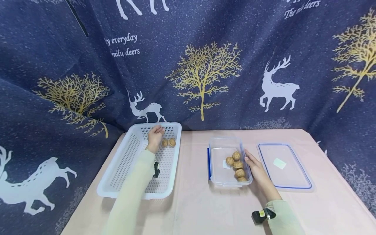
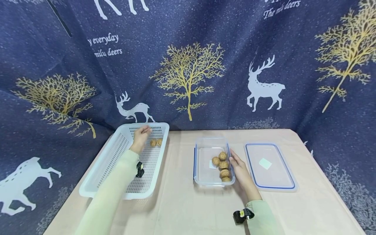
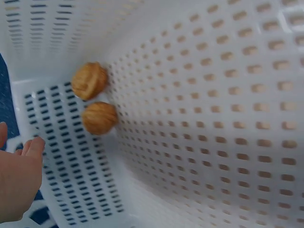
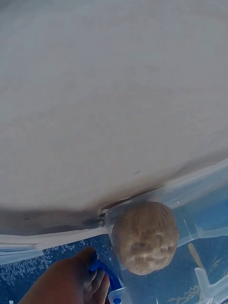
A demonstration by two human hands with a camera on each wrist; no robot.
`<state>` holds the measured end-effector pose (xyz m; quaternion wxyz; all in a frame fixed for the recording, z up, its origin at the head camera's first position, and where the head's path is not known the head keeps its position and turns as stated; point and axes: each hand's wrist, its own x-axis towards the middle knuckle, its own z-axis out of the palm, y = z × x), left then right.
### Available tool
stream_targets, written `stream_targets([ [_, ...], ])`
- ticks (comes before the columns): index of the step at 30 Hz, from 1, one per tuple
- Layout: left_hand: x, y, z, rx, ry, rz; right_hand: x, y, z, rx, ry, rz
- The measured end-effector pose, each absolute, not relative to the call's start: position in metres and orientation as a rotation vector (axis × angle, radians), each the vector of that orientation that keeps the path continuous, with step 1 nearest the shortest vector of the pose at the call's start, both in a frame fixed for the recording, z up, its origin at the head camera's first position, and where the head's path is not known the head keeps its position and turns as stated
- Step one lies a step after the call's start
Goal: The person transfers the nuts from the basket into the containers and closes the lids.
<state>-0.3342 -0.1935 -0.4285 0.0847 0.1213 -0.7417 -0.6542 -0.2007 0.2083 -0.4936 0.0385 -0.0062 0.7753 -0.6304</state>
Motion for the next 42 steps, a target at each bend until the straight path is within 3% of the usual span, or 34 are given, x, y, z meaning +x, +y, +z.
stream_targets([
  [11, -0.332, -0.207, -0.450, 0.509, -2.348, -1.906, -0.201, 0.209, -0.494, -0.019, 2.359, -1.943],
  [42, -0.330, -0.199, -0.472, 0.495, -2.652, -1.516, -0.201, 0.206, -0.496, -0.008, 2.368, -1.965],
])
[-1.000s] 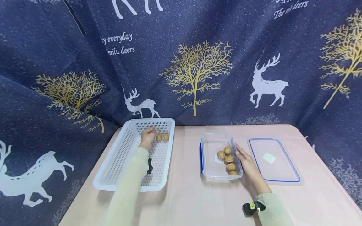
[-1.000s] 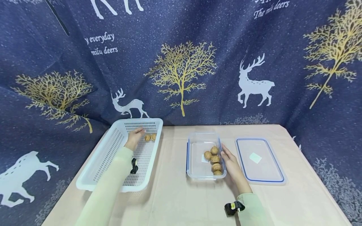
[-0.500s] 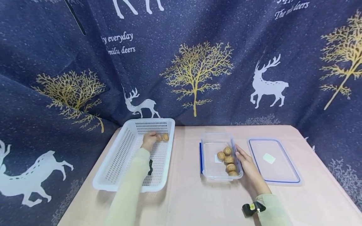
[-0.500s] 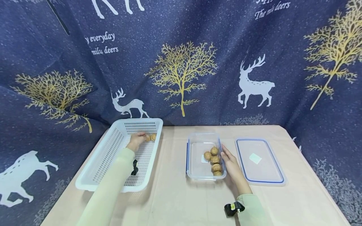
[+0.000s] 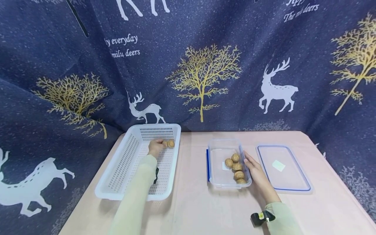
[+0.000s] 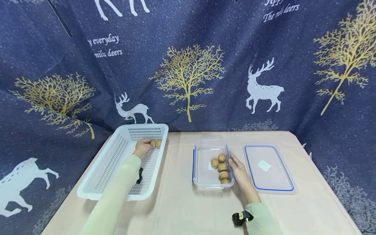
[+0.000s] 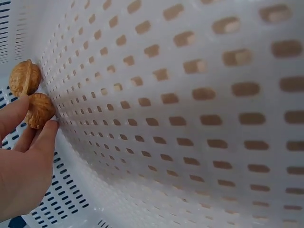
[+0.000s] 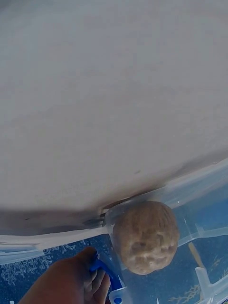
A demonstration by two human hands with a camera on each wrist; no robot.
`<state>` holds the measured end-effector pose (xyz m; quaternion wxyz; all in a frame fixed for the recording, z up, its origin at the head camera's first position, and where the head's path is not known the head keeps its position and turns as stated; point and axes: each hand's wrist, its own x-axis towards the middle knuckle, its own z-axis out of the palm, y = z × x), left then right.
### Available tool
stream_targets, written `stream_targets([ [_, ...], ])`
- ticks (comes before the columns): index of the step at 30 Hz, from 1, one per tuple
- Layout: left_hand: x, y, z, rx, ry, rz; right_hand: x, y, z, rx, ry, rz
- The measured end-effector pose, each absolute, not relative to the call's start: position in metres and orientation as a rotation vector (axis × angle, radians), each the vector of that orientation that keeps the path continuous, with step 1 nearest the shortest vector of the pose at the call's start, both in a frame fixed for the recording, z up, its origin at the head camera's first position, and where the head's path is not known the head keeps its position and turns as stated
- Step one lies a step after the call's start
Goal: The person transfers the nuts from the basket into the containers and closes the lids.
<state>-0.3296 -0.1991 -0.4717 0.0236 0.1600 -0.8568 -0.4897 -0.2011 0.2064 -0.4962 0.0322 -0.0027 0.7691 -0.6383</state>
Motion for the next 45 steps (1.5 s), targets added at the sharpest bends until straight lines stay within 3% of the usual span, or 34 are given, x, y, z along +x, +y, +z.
stream_targets([
  [15, -0.328, -0.205, -0.468, 0.559, -2.622, -1.517, -0.200, 0.206, -0.496, -0.002, 2.299, -2.022],
  [45, -0.323, -0.200, -0.434, 0.488, -2.268, -1.994, -0.200, 0.207, -0.496, -0.011, 2.311, -2.006],
])
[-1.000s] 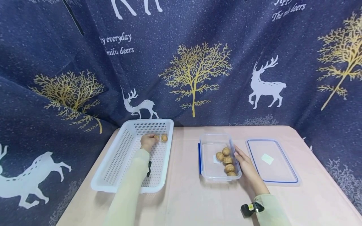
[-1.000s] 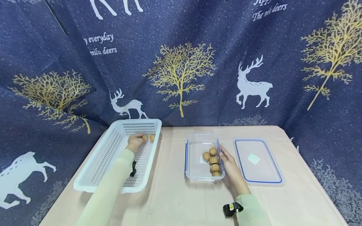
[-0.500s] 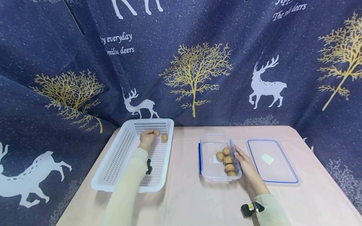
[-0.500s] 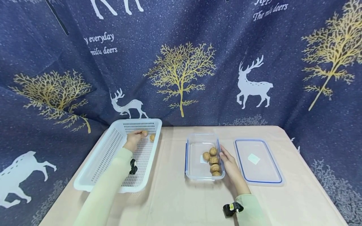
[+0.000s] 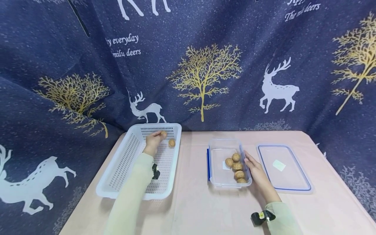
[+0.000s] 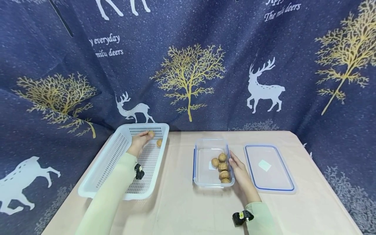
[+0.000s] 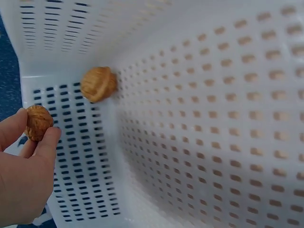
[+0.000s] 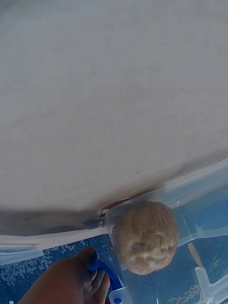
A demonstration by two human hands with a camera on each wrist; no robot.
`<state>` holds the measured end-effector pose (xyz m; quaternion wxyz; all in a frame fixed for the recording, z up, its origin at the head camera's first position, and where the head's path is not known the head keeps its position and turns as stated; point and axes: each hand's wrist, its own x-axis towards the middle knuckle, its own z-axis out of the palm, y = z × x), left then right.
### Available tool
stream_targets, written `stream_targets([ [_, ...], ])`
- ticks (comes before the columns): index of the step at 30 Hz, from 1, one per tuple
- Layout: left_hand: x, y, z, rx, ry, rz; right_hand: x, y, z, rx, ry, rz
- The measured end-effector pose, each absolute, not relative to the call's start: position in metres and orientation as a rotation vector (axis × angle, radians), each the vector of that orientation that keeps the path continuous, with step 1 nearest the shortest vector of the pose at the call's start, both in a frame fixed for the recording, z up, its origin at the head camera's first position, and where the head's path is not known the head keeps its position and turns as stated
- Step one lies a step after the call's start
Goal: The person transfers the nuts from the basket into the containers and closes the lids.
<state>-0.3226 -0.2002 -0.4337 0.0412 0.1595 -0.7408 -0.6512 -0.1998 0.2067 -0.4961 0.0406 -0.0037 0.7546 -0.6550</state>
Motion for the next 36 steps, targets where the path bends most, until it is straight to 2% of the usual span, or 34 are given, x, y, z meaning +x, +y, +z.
stream_targets([
  [16, -0.320, -0.189, -0.406, 0.461, -2.114, -2.222, -0.200, 0.206, -0.494, 0.010, 2.287, -2.005],
  [36, -0.316, -0.153, -0.375, 0.260, -1.980, -2.377, -0.200, 0.206, -0.494, -0.009, 2.335, -1.965],
])
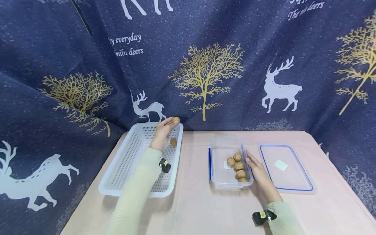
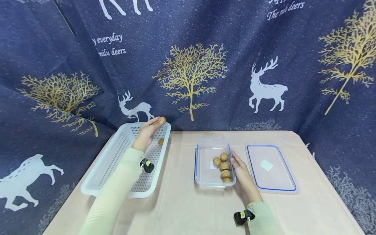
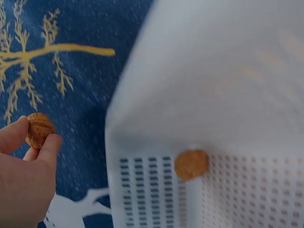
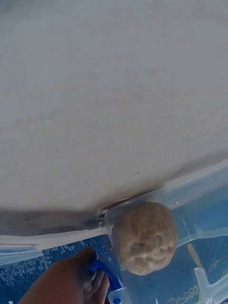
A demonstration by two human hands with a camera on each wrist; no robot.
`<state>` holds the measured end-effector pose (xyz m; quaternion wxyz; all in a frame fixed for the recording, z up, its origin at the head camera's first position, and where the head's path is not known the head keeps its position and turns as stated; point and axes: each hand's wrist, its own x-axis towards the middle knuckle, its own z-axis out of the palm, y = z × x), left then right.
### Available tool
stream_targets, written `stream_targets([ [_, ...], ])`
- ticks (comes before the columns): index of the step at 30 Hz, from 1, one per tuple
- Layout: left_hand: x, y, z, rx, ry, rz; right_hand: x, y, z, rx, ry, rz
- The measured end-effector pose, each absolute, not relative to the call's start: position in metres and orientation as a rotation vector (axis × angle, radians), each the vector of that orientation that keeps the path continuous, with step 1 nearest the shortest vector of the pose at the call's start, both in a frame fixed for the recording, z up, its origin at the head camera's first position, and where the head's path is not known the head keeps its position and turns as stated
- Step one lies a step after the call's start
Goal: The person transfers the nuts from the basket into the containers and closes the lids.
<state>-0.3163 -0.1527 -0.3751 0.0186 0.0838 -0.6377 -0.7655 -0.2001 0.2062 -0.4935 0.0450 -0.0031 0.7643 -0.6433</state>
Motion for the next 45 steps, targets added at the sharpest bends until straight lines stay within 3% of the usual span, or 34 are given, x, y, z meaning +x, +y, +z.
stream_targets([
  [23, -0.299, -0.070, -0.359, 0.105, -2.015, -2.468, -0.200, 0.206, -0.493, 0.006, 2.337, -1.971],
  [39, -0.266, -0.026, -0.387, -0.170, -2.147, -2.501, -0.200, 0.206, -0.493, 0.001, 2.328, -1.974],
  [45, -0.253, -0.011, -0.402, -0.142, -2.199, -2.493, -0.199, 0.206, -0.493, 0.017, 2.337, -1.960],
])
